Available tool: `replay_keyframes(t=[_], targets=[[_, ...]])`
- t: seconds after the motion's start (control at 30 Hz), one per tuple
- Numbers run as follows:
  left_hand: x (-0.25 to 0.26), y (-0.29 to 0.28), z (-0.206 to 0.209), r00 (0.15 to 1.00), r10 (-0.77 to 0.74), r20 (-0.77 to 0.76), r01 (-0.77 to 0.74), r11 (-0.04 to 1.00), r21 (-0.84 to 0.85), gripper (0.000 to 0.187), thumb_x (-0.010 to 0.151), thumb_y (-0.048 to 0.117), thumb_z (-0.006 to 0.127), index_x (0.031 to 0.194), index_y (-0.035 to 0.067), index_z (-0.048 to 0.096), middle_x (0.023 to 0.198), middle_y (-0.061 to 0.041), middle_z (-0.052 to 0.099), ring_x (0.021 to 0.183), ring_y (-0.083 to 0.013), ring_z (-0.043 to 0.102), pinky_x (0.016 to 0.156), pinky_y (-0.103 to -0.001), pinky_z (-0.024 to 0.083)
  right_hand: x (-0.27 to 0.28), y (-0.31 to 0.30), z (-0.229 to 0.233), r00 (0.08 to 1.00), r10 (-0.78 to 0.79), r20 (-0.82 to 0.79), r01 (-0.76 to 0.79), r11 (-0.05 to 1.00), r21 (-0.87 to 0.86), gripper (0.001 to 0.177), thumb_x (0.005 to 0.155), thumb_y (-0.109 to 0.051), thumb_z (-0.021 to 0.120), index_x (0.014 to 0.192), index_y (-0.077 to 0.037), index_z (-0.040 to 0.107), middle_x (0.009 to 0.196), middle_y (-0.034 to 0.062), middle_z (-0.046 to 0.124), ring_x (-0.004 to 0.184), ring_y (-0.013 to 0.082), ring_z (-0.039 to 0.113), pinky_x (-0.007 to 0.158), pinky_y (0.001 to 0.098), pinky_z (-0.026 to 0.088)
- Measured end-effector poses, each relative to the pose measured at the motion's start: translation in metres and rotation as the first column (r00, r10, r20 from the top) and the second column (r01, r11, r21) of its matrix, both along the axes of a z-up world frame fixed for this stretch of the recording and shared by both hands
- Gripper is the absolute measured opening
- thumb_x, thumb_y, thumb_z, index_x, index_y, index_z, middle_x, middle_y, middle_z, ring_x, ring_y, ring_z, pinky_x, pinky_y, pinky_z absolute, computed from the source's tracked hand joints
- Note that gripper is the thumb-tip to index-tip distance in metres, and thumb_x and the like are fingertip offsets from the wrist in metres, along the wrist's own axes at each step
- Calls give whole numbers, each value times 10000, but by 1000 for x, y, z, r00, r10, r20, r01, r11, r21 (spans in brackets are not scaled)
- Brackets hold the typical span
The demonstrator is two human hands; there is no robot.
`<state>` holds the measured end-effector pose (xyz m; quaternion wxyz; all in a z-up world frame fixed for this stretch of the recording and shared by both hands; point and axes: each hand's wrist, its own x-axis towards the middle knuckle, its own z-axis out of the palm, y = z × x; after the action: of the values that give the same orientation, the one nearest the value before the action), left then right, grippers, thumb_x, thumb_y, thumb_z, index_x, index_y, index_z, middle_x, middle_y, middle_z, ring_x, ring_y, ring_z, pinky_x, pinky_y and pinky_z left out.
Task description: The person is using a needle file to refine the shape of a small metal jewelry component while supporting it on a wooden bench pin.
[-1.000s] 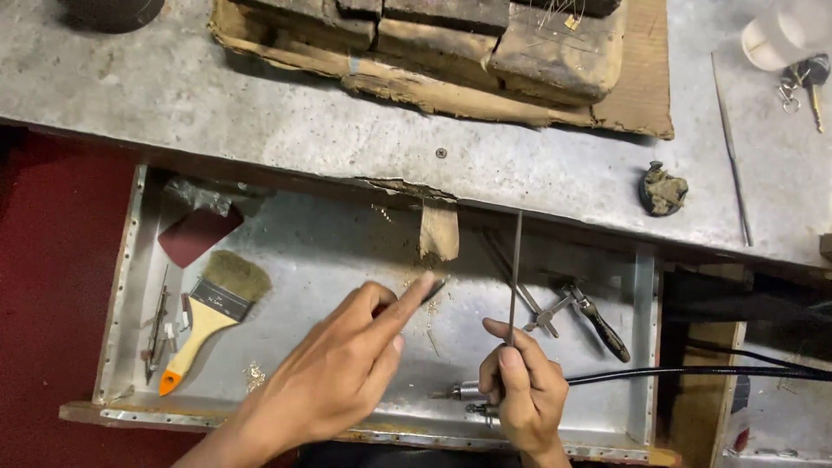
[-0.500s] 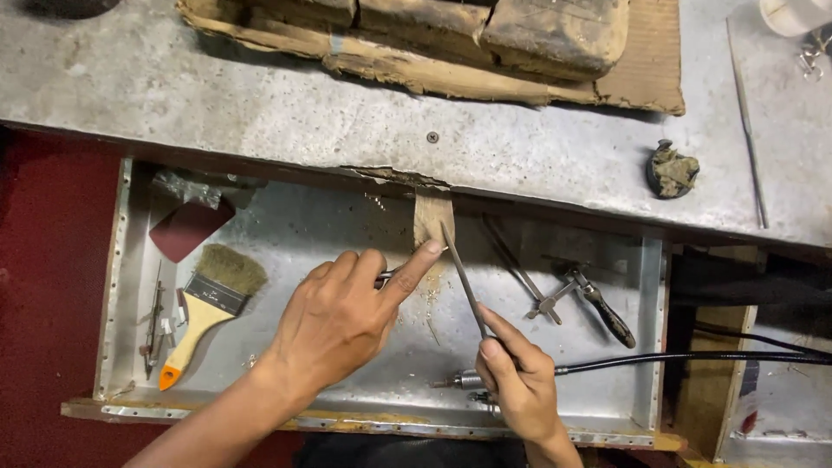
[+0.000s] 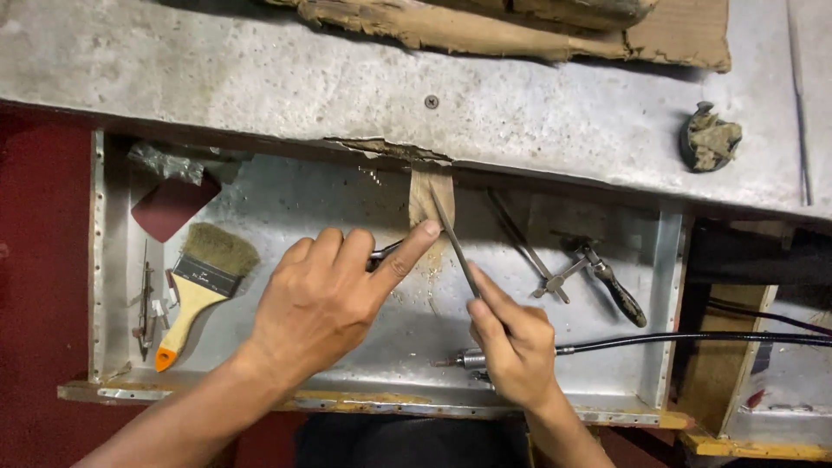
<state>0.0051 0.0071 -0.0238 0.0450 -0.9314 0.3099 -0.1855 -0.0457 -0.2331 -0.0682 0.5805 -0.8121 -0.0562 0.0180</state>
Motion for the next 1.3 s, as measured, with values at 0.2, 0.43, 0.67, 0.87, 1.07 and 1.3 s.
replay_keyframes(t=[0.2,0.43,0.67,0.87,1.07,1.3], targets=[[3,1,4,1000,-13,11,12,1000,14,692,981,-22,442,1601,283,424,741,15,351,595,-180,382,507,-315,363,-29,-23,-16,999,1,-51,4,994,107,396,996,-79,583,1378,25,585,542,-36,415,448,87,381,421,237,369],[4,2,6,1000,-26,9,25,998,53,677,996,-19,452,1609,266,413,750,10,353,599,-178,369,506,-314,350,-10,-8,-3,989,47,142,-22,985,-173,397,1024,-104,593,1404,8,571,543,-55,392,460,65,308,465,248,317],[5,2,6,999,-37,15,36,998,51,643,1010,3,468,1595,269,440,743,15,352,604,-181,385,520,-316,352,-10,0,6,986,42,161,-5,975,-223,379,1003,-61,612,1371,23,592,537,-61,410,438,64,288,436,260,281],[7,3,1,999,-35,34,34,999,37,683,994,-34,466,1611,252,406,743,9,335,597,-179,357,510,-314,330,-23,-19,-15,971,54,232,5,969,-249,370,1010,-65,607,1371,17,589,540,-63,386,442,74,268,437,273,262],[4,4,2,999,-38,38,37,998,42,653,1010,-21,463,1601,255,432,748,9,333,598,-182,353,512,-317,326,-2,1,4,975,71,212,-21,973,-228,378,1018,-57,601,1386,22,572,593,-37,570,437,59,344,436,247,326],[7,6,0,998,-53,41,51,997,64,660,1023,-26,460,1619,250,394,751,14,329,598,-173,347,514,-311,329,-18,-11,-17,973,58,222,-12,979,-202,358,1024,-74,588,1366,31,579,493,-75,442,393,52,310,393,250,264]])
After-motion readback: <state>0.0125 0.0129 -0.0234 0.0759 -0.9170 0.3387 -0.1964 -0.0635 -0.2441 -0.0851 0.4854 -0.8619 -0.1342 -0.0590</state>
